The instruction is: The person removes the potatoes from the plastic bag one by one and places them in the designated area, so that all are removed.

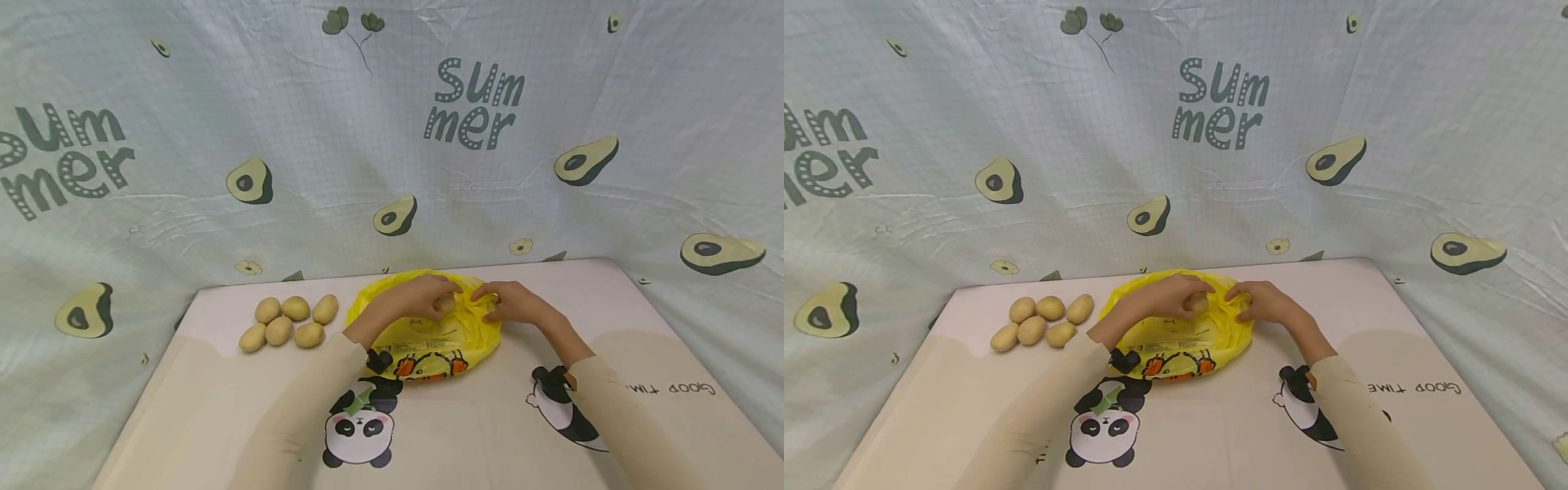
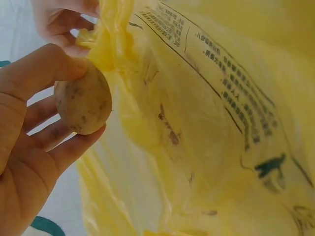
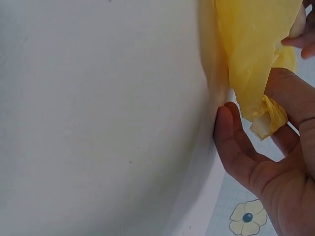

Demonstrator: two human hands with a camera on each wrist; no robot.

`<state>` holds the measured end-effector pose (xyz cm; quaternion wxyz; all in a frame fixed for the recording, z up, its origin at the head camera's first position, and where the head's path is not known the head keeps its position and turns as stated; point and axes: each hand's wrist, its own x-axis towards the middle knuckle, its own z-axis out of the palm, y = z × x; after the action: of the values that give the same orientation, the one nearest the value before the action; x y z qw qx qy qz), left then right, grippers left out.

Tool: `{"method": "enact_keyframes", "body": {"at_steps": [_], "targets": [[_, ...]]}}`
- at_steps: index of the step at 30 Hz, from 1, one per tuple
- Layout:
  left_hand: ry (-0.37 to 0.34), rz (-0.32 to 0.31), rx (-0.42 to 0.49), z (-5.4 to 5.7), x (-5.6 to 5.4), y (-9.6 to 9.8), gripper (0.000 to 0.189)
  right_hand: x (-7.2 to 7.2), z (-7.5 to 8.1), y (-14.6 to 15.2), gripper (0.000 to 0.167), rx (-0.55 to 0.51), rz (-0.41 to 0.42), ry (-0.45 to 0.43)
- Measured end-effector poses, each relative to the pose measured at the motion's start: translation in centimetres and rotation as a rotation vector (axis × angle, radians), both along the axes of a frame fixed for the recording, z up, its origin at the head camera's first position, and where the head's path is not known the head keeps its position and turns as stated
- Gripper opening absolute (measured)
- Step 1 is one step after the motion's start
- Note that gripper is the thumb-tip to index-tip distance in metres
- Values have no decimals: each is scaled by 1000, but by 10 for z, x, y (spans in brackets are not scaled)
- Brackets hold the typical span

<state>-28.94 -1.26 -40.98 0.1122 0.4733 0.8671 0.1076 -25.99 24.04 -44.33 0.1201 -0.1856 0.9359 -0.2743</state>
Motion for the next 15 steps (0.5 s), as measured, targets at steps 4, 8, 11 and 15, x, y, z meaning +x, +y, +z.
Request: {"method": "enact_keyframes", "body": {"at_steps": [4, 8, 11, 15], "targets": [[-10, -6, 36, 3, 8, -10, 54, 0, 0, -1, 37, 6, -9, -13], [2, -24, 67, 9, 16, -17, 52, 0, 0, -3, 37, 18, -17, -25], [10, -38, 88, 14, 21, -22, 49, 0, 0, -3, 38, 23, -19, -27], [29, -71, 118, 18, 25, -28, 42, 0, 0, -3, 38, 22, -14, -22]]}}
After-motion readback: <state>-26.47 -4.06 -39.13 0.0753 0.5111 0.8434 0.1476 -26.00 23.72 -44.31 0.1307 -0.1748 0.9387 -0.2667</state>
